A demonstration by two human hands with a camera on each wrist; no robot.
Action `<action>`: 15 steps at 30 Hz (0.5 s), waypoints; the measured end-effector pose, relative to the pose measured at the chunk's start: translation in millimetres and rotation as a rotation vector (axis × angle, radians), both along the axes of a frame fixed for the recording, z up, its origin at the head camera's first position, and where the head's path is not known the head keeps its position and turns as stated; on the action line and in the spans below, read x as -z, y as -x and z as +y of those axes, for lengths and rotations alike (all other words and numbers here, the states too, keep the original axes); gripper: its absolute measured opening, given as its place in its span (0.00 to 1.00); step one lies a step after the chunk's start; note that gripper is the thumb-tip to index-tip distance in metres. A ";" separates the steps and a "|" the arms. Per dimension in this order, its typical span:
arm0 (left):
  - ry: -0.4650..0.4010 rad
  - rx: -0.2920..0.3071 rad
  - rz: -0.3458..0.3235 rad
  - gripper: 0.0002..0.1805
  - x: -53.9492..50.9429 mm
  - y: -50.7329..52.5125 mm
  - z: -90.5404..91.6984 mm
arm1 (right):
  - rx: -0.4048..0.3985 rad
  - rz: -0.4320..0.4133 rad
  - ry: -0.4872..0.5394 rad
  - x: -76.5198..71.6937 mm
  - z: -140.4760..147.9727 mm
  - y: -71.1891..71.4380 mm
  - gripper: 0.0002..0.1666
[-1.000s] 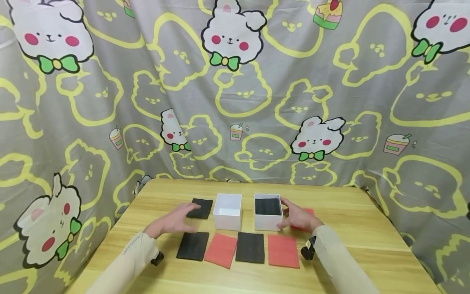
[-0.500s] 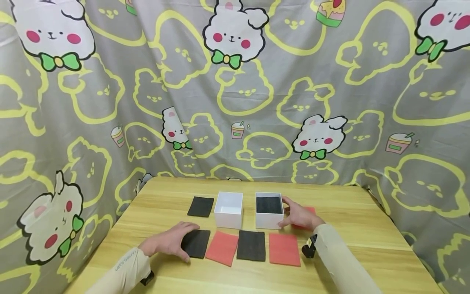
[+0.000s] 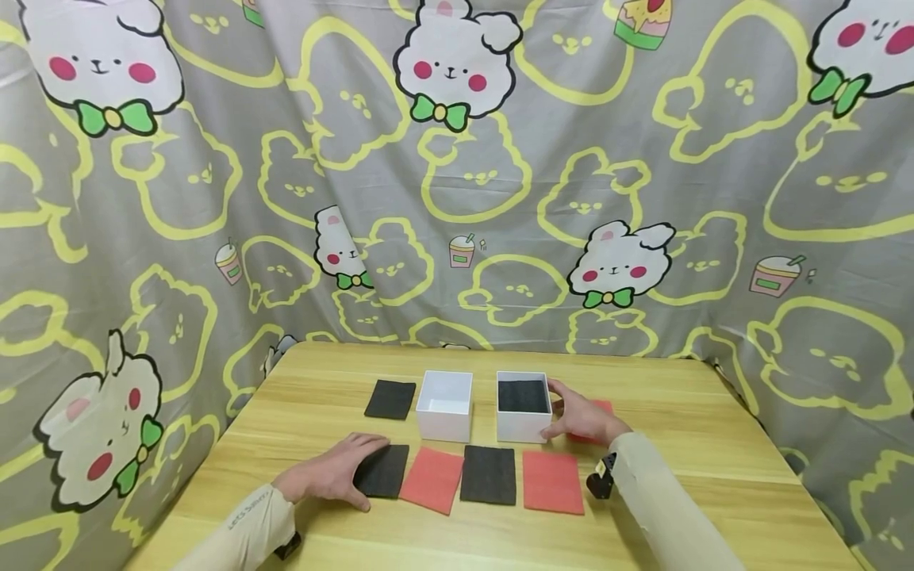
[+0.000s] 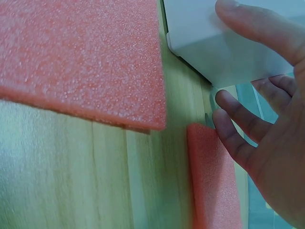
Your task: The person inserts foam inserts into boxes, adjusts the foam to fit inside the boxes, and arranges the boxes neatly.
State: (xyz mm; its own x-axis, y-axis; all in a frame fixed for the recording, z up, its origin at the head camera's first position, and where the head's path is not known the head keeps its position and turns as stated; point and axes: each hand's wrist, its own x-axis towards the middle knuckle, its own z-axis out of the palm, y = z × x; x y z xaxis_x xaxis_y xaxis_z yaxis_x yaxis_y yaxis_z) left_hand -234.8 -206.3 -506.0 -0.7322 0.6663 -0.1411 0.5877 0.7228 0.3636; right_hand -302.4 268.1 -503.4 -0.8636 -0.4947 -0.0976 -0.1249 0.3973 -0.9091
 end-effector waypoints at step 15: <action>-0.001 -0.061 0.107 0.52 -1.1 8.1 7.5 | 0.010 0.005 -0.009 -1.0 -0.6 -0.9 0.64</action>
